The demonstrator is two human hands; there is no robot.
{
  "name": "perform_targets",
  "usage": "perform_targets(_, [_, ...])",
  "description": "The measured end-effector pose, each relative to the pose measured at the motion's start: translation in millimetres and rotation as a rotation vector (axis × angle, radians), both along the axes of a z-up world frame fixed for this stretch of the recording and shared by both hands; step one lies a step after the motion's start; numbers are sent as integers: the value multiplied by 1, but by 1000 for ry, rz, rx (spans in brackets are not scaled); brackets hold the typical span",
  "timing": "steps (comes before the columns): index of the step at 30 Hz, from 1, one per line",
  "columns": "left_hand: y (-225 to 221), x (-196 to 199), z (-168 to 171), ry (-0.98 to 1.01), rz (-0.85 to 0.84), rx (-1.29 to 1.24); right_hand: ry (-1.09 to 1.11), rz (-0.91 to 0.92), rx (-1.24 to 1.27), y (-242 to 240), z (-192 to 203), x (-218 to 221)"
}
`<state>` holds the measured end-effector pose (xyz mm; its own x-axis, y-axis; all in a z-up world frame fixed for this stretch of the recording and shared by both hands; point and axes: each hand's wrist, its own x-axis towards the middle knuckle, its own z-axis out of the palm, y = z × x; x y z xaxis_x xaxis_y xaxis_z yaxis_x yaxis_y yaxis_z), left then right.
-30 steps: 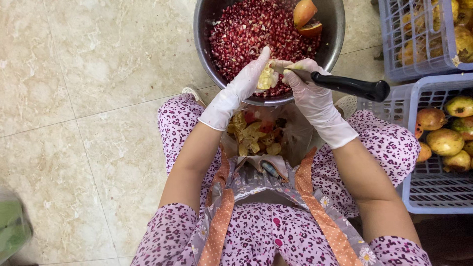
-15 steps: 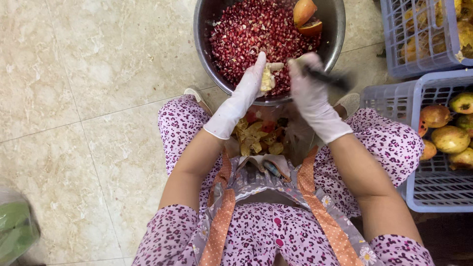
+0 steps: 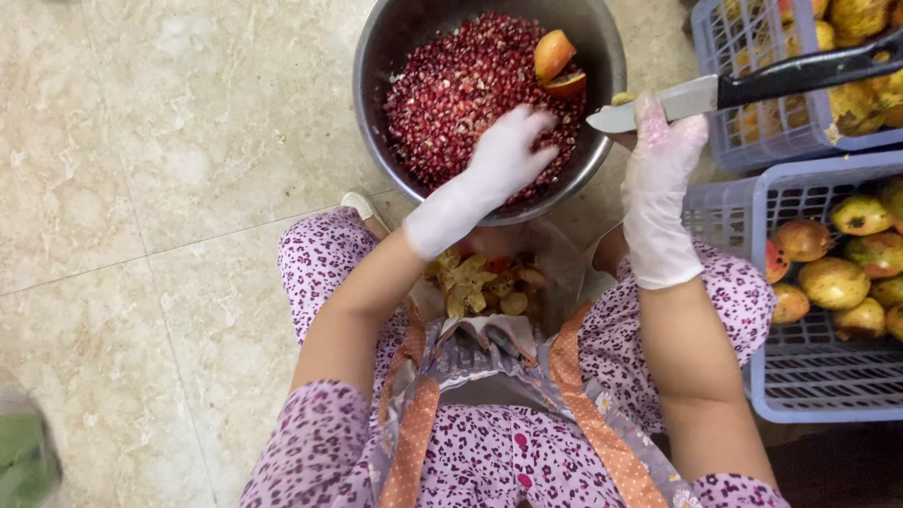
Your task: The person sits on the floor and uses a knife to cut and separate pomegranate arils from the rind. They place the arils into a metal bowl and discard the rind into a plastic bag between their legs. The process is repeated with multiple pomegranates.
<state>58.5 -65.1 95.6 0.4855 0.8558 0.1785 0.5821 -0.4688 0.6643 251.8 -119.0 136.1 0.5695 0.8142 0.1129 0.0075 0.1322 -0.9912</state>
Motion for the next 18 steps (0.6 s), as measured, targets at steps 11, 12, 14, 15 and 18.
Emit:
perform_targets(11, [113,117,-120,665,165,389,51,27,34,-2,-5,26])
perform_targets(12, [113,108,-116,468,231,325,54,25,39,-2,-3,26])
perform_targets(14, [110,75,-99,71,356,196,-62,21,54,-9,5,19])
perform_targets(15, [104,55,-89,-114,419,47,-120,19,63,-12,12,15])
perform_targets(18, [84,-3,-64,-731,518,-481,-290,122,232,-18,28,-15])
